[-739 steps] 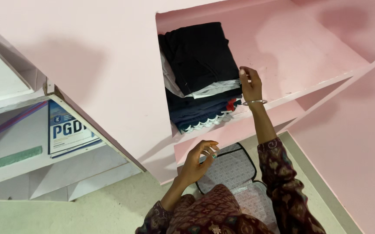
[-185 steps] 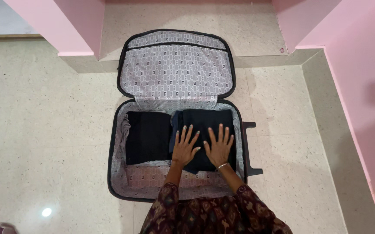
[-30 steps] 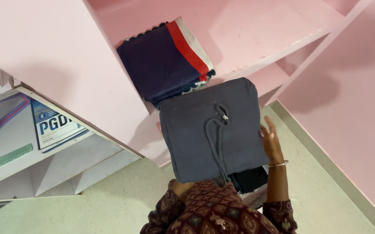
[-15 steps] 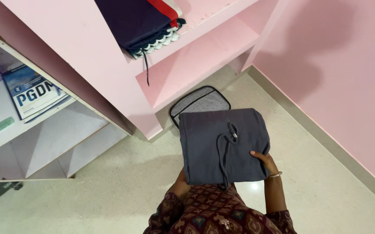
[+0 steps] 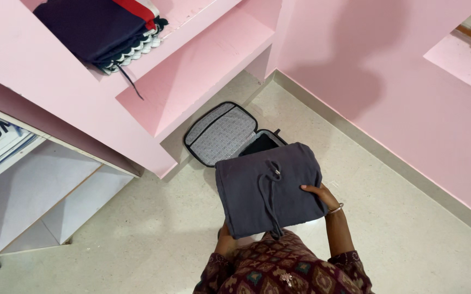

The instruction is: The person picks up several folded garments from a shelf and places them into a suitcase, followed by a notebook, a calendar, pens, and plastic hangers, before closing the suitcase lid.

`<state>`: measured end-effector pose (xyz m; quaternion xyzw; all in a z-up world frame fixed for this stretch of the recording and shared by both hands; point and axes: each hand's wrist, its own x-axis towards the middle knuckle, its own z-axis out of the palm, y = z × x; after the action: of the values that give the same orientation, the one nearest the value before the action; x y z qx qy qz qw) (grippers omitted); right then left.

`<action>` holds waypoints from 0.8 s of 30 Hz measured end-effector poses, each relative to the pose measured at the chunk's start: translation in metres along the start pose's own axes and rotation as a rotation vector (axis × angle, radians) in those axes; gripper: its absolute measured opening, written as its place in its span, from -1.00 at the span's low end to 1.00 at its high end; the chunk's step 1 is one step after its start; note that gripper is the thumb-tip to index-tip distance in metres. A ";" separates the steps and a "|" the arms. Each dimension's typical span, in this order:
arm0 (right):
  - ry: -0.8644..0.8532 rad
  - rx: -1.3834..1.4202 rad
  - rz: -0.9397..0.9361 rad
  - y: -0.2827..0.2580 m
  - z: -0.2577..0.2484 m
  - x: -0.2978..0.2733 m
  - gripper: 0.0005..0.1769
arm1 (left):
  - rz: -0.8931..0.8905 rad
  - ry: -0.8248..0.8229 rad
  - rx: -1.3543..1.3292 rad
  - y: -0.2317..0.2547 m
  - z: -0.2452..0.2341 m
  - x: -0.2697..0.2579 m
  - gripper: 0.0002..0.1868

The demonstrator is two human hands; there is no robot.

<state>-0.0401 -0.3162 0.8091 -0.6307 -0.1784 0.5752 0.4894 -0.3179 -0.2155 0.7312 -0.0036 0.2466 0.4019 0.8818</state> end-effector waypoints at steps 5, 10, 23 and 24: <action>-0.036 0.041 -0.021 -0.023 -0.086 0.016 -0.10 | 0.054 0.036 -0.033 -0.045 0.016 0.046 -0.23; 0.043 0.015 0.016 -0.062 -0.223 0.054 -0.20 | 0.062 0.073 -0.085 -0.141 0.057 0.111 -0.22; -0.096 -0.168 -0.006 -0.113 -0.351 0.125 -0.20 | 0.029 0.210 0.644 -0.262 0.091 0.166 -0.28; -0.150 -0.210 -0.026 -0.108 -0.343 0.131 -0.19 | 0.031 0.223 0.641 -0.260 0.084 0.161 -0.28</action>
<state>0.3415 -0.3052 0.7780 -0.6313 -0.2819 0.5925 0.4135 -0.0074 -0.2606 0.6847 0.2336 0.4554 0.3143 0.7996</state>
